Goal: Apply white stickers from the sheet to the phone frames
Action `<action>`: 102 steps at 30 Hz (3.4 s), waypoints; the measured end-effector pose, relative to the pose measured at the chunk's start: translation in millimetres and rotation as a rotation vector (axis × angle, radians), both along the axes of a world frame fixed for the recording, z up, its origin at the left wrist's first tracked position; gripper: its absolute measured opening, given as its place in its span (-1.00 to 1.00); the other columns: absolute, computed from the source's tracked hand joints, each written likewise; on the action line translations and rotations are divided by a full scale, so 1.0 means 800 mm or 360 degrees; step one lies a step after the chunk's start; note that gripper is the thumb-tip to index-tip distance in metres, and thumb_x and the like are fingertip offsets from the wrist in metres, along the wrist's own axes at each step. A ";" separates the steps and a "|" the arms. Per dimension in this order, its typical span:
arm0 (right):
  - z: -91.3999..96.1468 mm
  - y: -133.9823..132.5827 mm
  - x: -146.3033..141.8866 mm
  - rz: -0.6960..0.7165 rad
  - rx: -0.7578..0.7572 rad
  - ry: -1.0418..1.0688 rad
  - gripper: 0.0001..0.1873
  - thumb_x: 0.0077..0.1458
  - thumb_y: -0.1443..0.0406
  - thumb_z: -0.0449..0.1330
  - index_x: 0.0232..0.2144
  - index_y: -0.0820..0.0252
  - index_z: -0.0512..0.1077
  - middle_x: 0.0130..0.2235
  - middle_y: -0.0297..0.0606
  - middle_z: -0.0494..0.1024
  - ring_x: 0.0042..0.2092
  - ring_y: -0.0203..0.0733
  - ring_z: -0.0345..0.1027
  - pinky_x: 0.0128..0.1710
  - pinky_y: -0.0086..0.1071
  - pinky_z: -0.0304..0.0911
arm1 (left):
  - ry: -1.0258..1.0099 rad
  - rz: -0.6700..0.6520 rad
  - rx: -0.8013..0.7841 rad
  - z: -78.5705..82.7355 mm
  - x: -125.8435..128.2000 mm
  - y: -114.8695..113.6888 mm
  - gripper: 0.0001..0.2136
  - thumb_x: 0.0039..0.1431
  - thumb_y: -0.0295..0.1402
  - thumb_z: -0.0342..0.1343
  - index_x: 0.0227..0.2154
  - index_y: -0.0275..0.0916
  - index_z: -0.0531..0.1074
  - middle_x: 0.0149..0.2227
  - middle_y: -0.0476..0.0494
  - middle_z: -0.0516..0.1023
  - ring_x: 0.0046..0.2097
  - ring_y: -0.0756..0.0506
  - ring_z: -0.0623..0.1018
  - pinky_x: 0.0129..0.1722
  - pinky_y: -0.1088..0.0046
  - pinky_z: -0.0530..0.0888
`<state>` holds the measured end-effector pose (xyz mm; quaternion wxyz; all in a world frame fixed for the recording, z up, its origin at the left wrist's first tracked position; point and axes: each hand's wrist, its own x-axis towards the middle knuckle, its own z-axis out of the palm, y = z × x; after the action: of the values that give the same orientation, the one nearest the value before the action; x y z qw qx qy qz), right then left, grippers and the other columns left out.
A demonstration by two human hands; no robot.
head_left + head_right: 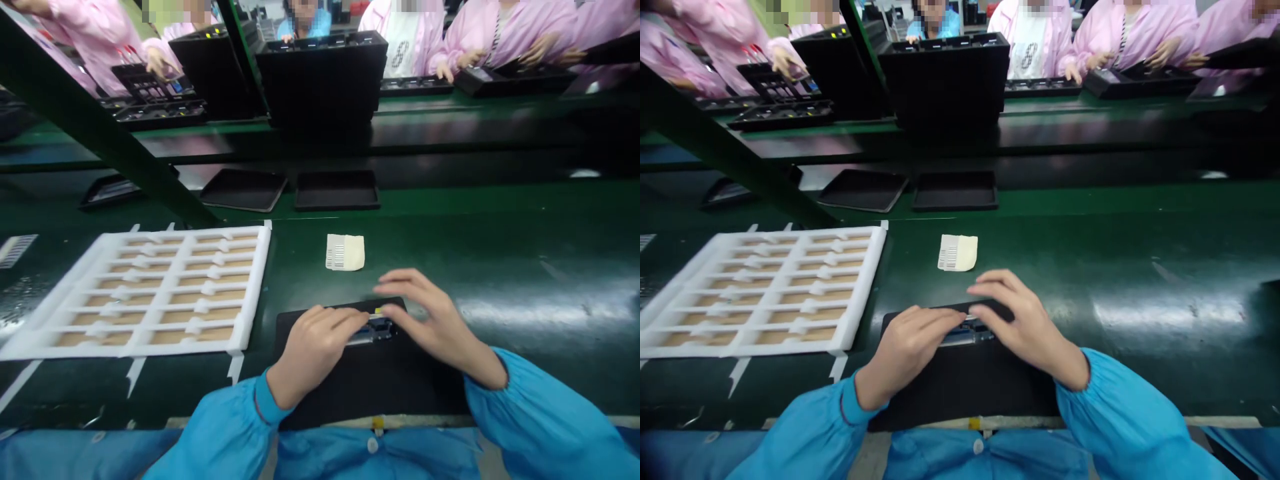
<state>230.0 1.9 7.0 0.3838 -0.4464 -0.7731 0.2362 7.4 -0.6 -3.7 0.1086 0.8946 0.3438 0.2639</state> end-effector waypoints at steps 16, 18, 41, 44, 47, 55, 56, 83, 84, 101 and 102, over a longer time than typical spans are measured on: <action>-0.068 0.185 -0.099 -0.0004 -0.0226 -0.0807 -0.84 0.22 0.44 0.03 -0.38 0.21 0.35 -0.29 -0.19 0.42 -0.27 -0.15 0.29 -0.30 -0.35 0.09 | -0.0158 0.0217 -0.1173 -0.027 -0.029 0.096 -0.86 0.19 -0.36 0.16 -0.27 -0.13 0.63 0.25 -0.09 0.35 -0.32 -0.07 0.62 -0.30 0.47 0.52; -0.067 0.184 -0.101 0.0011 -0.0228 -0.0819 -0.85 0.21 0.45 0.03 -0.38 0.20 0.33 -0.28 -0.16 0.41 -0.25 -0.12 0.28 -0.29 -0.33 0.10 | -0.0152 0.0223 -0.1189 -0.026 -0.028 0.096 -0.86 0.20 -0.35 0.16 -0.27 -0.12 0.62 0.23 -0.08 0.38 -0.31 -0.07 0.62 -0.27 0.45 0.52; 0.013 0.060 -0.060 -0.0190 -0.0432 0.0903 -0.68 0.01 0.23 0.37 -0.30 0.12 0.29 -0.37 -0.33 0.59 -0.31 -0.22 0.53 -0.26 -0.35 0.43 | -0.0004 0.0318 -0.0438 0.003 -0.024 0.030 -0.80 0.33 -0.39 0.06 -0.11 -0.05 0.54 0.15 0.03 0.48 0.06 -0.18 0.56 -0.05 0.31 0.51; 0.026 0.013 -0.048 -0.0085 -0.0377 0.0655 -0.71 0.07 0.30 0.36 -0.24 0.10 0.31 -0.33 -0.37 0.61 -0.25 -0.24 0.54 -0.21 -0.39 0.42 | -0.0026 0.0263 -0.0135 0.008 -0.025 -0.006 -0.80 0.33 -0.41 0.07 -0.05 -0.13 0.49 0.00 0.00 0.60 -0.10 -0.13 0.63 -0.18 0.34 0.51; 0.024 -0.014 -0.044 -0.0009 -0.0253 0.0285 -0.72 0.12 0.35 0.32 -0.15 0.07 0.33 -0.30 -0.41 0.60 -0.22 -0.26 0.54 -0.17 -0.40 0.40 | -0.0087 0.0278 -0.0006 0.007 -0.031 -0.026 -0.83 0.33 -0.42 0.08 -0.06 -0.21 0.47 -0.07 -0.05 0.63 -0.16 -0.11 0.64 -0.19 0.34 0.50; 0.013 -0.021 -0.054 0.0083 -0.0304 0.0010 -0.79 0.16 0.39 0.27 -0.17 0.08 0.39 -0.23 -0.39 0.55 -0.20 -0.32 0.51 -0.17 -0.46 0.42 | -0.0310 0.0284 -0.0050 -0.006 -0.042 -0.033 -0.87 0.29 -0.46 0.14 -0.14 -0.22 0.49 -0.12 -0.02 0.64 -0.14 -0.05 0.63 -0.14 0.40 0.49; 0.015 -0.021 -0.055 0.0084 -0.0312 -0.0004 -0.81 0.15 0.39 0.27 -0.18 0.08 0.40 -0.23 -0.39 0.55 -0.21 -0.34 0.51 -0.19 -0.49 0.42 | -0.0319 0.0284 -0.0047 -0.007 -0.042 -0.033 -0.88 0.29 -0.47 0.14 -0.14 -0.22 0.49 -0.12 -0.02 0.64 -0.14 -0.05 0.63 -0.15 0.40 0.49; -0.001 -0.051 -0.048 0.0273 0.0611 -0.0684 -0.49 0.21 0.53 0.11 0.19 0.19 0.31 0.11 -0.16 0.50 -0.04 -0.03 0.43 -0.12 -0.14 0.47 | -0.0311 0.0272 -0.0035 -0.006 -0.040 -0.040 -0.88 0.31 -0.50 0.09 -0.16 -0.22 0.47 -0.12 -0.01 0.64 -0.15 -0.04 0.62 -0.16 0.41 0.47; -0.006 -0.051 -0.047 0.0265 0.0680 -0.0690 -0.46 0.20 0.53 0.11 0.21 0.19 0.29 0.10 -0.15 0.50 -0.04 -0.02 0.44 -0.14 -0.14 0.47 | -0.0309 0.0271 -0.0029 -0.006 -0.040 -0.040 -0.88 0.31 -0.50 0.09 -0.16 -0.22 0.47 -0.11 -0.02 0.64 -0.15 -0.04 0.62 -0.16 0.41 0.47; -0.008 -0.022 -0.018 -0.0511 -0.0046 0.0593 -0.75 0.15 0.21 0.25 -0.10 0.10 0.46 0.01 -0.15 0.52 0.10 -0.02 0.38 0.15 -0.03 0.28 | -0.0053 0.0212 -0.0362 0.051 -0.070 -0.051 -0.84 0.34 -0.52 0.00 -0.16 -0.20 0.45 -0.17 -0.09 0.59 -0.12 -0.10 0.54 -0.09 0.31 0.45; -0.016 -0.014 -0.012 -0.0598 -0.0092 0.0601 -0.74 0.13 0.16 0.26 -0.13 0.11 0.48 -0.02 -0.15 0.55 0.06 0.00 0.42 0.13 -0.02 0.31 | -0.0051 0.0239 -0.0404 0.064 -0.086 -0.051 -0.84 0.33 -0.50 0.01 -0.15 -0.18 0.45 -0.16 -0.08 0.59 -0.11 -0.10 0.54 -0.07 0.32 0.45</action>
<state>220.7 -9.5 -6.0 0.5453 -0.5410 -0.5842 0.2620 -61.2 -41.2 47.3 0.2061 0.8411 0.4387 0.2400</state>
